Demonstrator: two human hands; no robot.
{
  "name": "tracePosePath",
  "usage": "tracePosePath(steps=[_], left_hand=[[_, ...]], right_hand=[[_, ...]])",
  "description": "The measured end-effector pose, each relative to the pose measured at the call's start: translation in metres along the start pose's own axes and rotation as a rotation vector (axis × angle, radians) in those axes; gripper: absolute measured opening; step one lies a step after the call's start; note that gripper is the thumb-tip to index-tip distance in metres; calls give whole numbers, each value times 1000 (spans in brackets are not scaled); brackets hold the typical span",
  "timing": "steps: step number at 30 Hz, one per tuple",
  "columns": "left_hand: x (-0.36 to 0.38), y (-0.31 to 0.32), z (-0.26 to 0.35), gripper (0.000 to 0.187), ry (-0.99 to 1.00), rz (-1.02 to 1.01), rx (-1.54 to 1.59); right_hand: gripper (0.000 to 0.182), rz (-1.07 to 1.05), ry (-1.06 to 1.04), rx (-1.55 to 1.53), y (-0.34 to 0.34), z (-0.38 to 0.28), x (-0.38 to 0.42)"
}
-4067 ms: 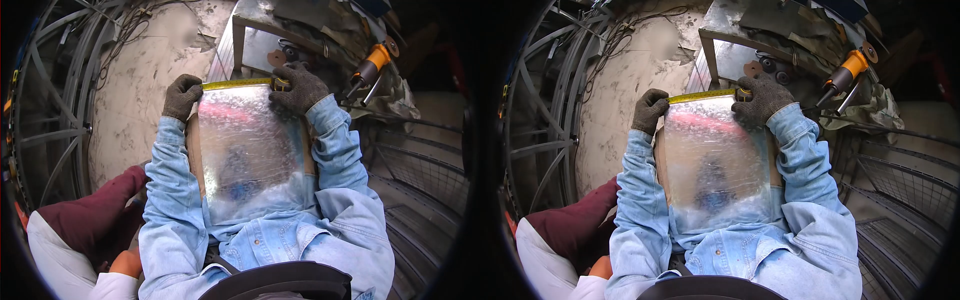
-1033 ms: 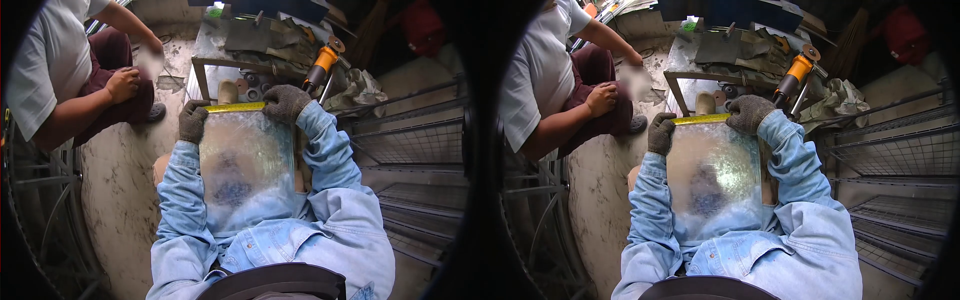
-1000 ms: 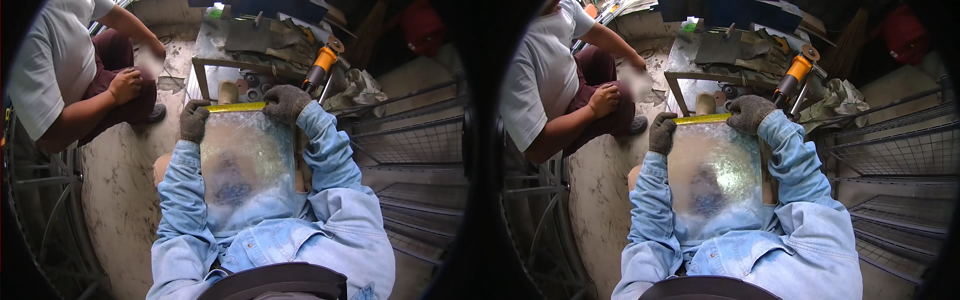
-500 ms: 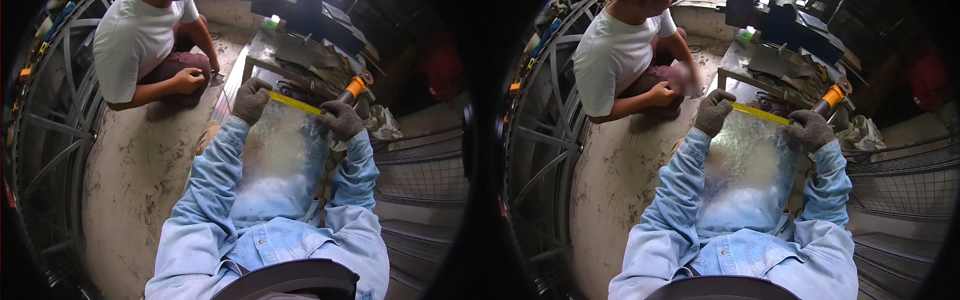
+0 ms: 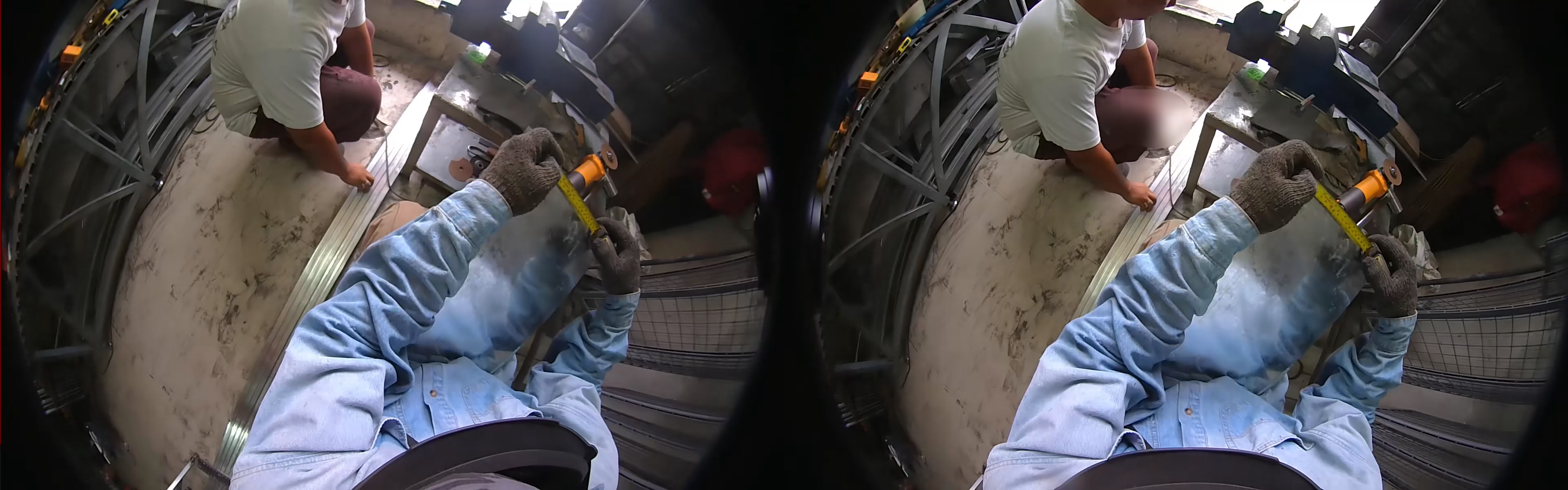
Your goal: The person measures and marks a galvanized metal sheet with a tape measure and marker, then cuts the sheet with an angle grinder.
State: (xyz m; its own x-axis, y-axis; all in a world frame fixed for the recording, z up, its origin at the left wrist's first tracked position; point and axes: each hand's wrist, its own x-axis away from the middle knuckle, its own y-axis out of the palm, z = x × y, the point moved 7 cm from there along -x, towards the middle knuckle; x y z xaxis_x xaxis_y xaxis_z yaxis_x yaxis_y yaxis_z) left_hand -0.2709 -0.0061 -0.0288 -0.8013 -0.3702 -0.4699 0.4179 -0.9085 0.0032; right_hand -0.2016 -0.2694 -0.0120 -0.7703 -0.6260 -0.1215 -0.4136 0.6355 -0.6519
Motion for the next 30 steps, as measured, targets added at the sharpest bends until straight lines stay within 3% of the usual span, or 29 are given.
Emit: tracePosePath(steps=[2, 9, 11, 15, 20, 23, 30], left_hand=[[1, 2, 7, 14, 8, -7, 30], [4, -14, 12, 16, 16, 33, 116], [3, -23, 24, 16, 0, 20, 75], [8, -32, 33, 16, -44, 18, 75], [13, -38, 29, 16, -29, 49, 65], [11, -38, 32, 16, 11, 54, 39], [9, -26, 36, 15, -12, -6, 63]], right_hand=[[41, 55, -74, 47, -6, -7, 6], [36, 47, -31, 14, 5, -31, 1], [35, 2, -106, 136, 6, -52, -3], [37, 22, -113, 18, 13, -44, -10], [38, 5, -255, 164, 17, -44, -14], [38, 31, -110, -19, 20, -46, -11], [38, 77, -154, 48, 8, -56, -2]])
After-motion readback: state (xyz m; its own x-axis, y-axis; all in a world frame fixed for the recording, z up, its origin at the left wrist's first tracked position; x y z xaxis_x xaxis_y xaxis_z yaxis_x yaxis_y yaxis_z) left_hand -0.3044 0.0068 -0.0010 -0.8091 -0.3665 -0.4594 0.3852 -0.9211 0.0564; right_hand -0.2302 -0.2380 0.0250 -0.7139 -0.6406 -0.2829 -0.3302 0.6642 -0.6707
